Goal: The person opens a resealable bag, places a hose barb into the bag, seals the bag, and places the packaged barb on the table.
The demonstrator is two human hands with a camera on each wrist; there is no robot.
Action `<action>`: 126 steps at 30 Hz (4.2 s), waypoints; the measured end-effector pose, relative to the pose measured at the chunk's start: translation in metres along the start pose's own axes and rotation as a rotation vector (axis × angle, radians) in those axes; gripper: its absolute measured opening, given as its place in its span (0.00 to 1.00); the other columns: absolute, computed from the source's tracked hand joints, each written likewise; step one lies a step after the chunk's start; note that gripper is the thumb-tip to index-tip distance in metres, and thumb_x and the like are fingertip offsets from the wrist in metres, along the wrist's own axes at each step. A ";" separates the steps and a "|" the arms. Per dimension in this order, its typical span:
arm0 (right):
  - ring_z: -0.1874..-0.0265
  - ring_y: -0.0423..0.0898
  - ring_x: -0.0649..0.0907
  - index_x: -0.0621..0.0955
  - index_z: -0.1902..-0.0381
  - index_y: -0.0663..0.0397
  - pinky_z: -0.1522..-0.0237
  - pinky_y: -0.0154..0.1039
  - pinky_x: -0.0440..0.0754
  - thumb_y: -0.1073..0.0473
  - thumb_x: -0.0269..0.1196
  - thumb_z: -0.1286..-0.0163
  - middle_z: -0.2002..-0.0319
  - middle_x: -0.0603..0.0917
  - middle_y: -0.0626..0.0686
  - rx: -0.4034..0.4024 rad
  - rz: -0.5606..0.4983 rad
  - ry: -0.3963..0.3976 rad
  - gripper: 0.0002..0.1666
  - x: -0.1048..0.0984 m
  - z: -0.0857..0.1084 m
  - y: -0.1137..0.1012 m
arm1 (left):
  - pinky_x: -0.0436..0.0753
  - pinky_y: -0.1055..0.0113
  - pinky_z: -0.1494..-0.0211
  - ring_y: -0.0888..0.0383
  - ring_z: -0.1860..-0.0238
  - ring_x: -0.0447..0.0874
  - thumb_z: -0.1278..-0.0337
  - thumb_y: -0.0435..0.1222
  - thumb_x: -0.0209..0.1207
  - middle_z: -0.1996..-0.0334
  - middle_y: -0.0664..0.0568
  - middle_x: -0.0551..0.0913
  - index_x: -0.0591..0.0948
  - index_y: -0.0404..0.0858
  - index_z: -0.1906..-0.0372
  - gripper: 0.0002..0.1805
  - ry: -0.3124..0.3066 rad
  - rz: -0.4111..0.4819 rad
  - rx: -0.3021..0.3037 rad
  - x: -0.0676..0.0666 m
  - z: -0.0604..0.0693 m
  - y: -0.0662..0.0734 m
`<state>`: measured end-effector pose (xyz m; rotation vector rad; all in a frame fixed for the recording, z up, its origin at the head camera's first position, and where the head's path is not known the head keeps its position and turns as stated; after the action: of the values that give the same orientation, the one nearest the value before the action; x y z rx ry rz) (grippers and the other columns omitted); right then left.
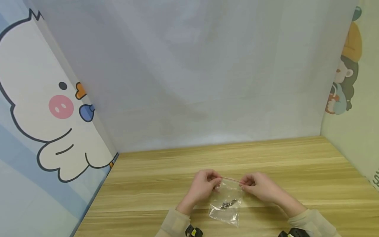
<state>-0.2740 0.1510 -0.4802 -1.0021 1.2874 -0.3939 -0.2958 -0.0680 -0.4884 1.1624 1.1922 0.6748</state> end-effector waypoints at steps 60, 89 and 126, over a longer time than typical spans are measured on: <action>0.63 0.56 0.86 0.87 0.55 0.54 0.57 0.42 0.82 0.51 0.70 0.23 0.57 0.88 0.57 -0.028 -0.247 0.212 0.12 -0.029 0.005 -0.021 | 0.85 0.54 0.53 0.44 0.58 0.87 0.23 0.38 0.64 0.63 0.47 0.88 0.85 0.32 0.50 0.11 -0.011 0.117 0.186 -0.026 0.003 0.027; 0.63 0.43 0.84 0.89 0.56 0.51 0.64 0.39 0.82 0.58 0.71 0.25 0.61 0.89 0.45 -0.197 -0.173 0.247 0.04 -0.016 0.004 -0.034 | 0.78 0.71 0.65 0.63 0.69 0.83 0.29 0.32 0.67 0.67 0.46 0.89 0.89 0.34 0.59 0.05 -0.032 0.051 0.322 -0.016 0.008 0.043; 0.61 0.39 0.85 0.89 0.60 0.42 0.55 0.40 0.80 0.61 0.74 0.29 0.61 0.89 0.38 -0.327 -0.069 0.303 0.06 -0.005 0.012 -0.050 | 0.84 0.64 0.55 0.65 0.63 0.83 0.26 0.36 0.65 0.62 0.49 0.89 0.88 0.36 0.57 0.06 -0.097 -0.037 0.397 -0.002 0.017 0.056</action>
<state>-0.2513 0.1324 -0.4378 -1.2997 1.6288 -0.4066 -0.2713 -0.0579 -0.4357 1.4807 1.2960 0.3549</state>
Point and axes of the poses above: each hand's wrist, its own z-axis away from the middle knuckle, its own x-axis out of the palm, y = z × x, the point moved 5 cm from there along -z, towards the middle knuckle
